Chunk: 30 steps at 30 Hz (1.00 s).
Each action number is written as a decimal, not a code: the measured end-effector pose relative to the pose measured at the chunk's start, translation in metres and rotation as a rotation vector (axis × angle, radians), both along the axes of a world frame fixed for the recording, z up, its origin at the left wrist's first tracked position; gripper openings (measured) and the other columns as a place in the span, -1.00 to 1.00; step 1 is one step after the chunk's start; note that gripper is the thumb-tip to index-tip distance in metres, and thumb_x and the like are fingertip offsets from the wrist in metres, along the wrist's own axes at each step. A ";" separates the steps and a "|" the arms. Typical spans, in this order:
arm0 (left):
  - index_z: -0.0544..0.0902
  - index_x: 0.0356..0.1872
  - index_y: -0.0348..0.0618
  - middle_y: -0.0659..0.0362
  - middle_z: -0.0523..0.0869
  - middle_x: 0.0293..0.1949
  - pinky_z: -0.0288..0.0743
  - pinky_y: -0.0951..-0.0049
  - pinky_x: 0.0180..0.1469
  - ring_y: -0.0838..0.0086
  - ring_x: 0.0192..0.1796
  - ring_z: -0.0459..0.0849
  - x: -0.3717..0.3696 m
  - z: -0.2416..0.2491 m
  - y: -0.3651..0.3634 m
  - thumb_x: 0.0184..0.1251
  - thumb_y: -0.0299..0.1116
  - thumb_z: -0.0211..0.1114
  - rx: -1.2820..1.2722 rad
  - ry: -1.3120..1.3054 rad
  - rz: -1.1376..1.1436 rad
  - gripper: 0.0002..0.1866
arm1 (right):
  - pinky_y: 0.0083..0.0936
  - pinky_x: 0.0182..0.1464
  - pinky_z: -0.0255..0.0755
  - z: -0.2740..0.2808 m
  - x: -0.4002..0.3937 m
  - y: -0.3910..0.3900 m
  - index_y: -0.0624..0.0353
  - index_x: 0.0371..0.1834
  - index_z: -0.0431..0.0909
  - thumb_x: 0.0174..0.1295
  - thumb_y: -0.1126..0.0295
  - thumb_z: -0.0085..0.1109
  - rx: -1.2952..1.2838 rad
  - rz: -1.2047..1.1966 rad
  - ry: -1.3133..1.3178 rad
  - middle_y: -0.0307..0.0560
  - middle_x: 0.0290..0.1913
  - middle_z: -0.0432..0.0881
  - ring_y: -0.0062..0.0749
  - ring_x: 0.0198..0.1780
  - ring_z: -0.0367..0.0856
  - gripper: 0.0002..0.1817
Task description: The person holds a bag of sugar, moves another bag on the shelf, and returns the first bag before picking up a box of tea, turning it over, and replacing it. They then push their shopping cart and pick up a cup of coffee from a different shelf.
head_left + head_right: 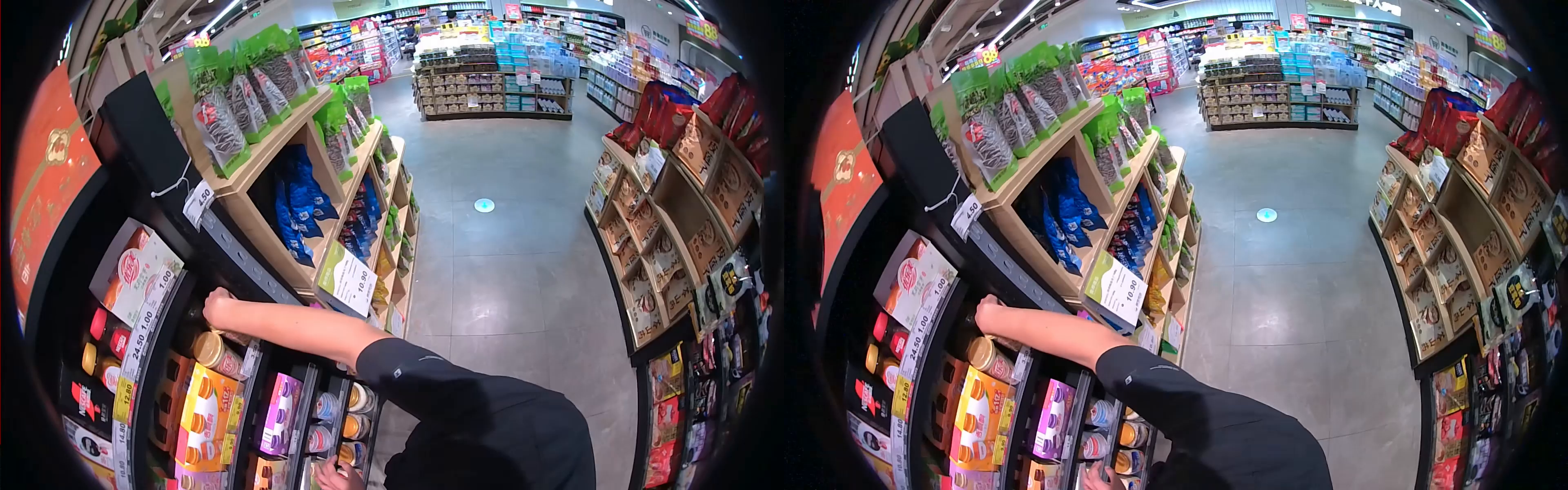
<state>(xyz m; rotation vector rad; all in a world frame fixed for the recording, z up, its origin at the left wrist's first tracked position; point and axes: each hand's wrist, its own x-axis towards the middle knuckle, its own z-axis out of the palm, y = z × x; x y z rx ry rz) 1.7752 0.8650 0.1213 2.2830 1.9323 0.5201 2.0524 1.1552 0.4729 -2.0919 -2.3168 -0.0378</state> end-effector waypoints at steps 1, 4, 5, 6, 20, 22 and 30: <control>0.67 -0.04 0.05 0.03 0.42 0.32 -0.14 -0.09 0.43 0.09 0.43 0.17 0.000 0.000 -0.002 0.26 0.07 0.20 0.020 -0.038 -0.022 -0.59 | -0.22 -0.35 0.69 0.001 0.000 0.000 0.04 -0.08 0.73 -0.06 0.35 0.46 0.004 -0.004 0.001 -0.19 -0.04 0.72 -0.30 -0.06 0.71 -0.61; 0.68 -0.02 0.09 0.07 0.45 0.31 -0.16 -0.15 0.42 0.04 0.44 0.13 0.000 0.004 -0.001 0.30 0.07 0.18 -0.067 -0.003 -0.059 -0.61 | -0.24 -0.32 0.70 0.001 -0.002 0.005 -0.01 -0.06 0.72 -0.07 0.37 0.48 0.000 0.012 -0.041 -0.24 -0.03 0.72 -0.32 -0.03 0.71 -0.59; 0.68 -0.01 0.10 0.07 0.46 0.30 -0.16 -0.17 0.42 0.02 0.45 0.12 0.003 0.007 -0.003 0.32 0.07 0.18 -0.078 -0.043 -0.088 -0.61 | -0.24 -0.32 0.70 0.001 -0.003 0.008 -0.01 -0.06 0.72 -0.07 0.37 0.48 0.000 0.013 -0.044 -0.24 -0.03 0.72 -0.32 -0.03 0.71 -0.59; 0.68 -0.01 0.10 0.07 0.46 0.30 -0.16 -0.17 0.42 0.02 0.45 0.12 0.002 0.002 -0.002 0.32 0.07 0.18 -0.079 -0.045 -0.087 -0.61 | -0.25 -0.30 0.70 0.010 -0.002 -0.001 -0.02 -0.05 0.72 -0.09 0.36 0.49 -0.034 0.004 -0.079 -0.23 -0.03 0.72 -0.32 -0.03 0.71 -0.58; 0.71 -0.10 0.06 0.18 0.70 -0.05 0.04 0.00 0.36 0.22 0.23 0.46 0.011 0.035 -0.033 0.28 -0.15 0.29 0.104 -0.259 -0.160 -0.76 | -0.33 -0.16 0.67 -0.010 -0.014 0.037 -0.03 -0.02 0.71 -0.08 0.24 0.49 -0.177 -0.123 -0.092 -0.22 -0.01 0.71 -0.37 -0.05 0.72 -0.54; 0.70 -0.10 0.00 0.12 0.68 -0.03 -0.02 -0.01 0.39 0.22 0.29 0.39 0.028 0.078 -0.045 0.27 -0.14 0.30 -0.146 -0.388 -0.068 -0.73 | -0.33 -0.15 0.66 -0.013 -0.010 0.038 -0.03 -0.01 0.70 -0.08 0.24 0.49 -0.165 -0.086 -0.075 -0.23 0.01 0.71 -0.37 -0.03 0.71 -0.54; 0.65 -0.09 -0.05 0.13 0.67 -0.13 -0.07 -0.06 0.42 0.20 0.32 0.39 0.018 0.059 -0.048 0.30 -0.04 0.25 -0.085 -0.272 -0.071 -0.66 | -0.40 0.06 0.55 -0.020 0.001 0.038 -0.08 0.06 0.67 0.03 0.05 0.38 -0.074 -0.002 0.019 -0.19 0.07 0.68 -0.34 0.09 0.66 -0.51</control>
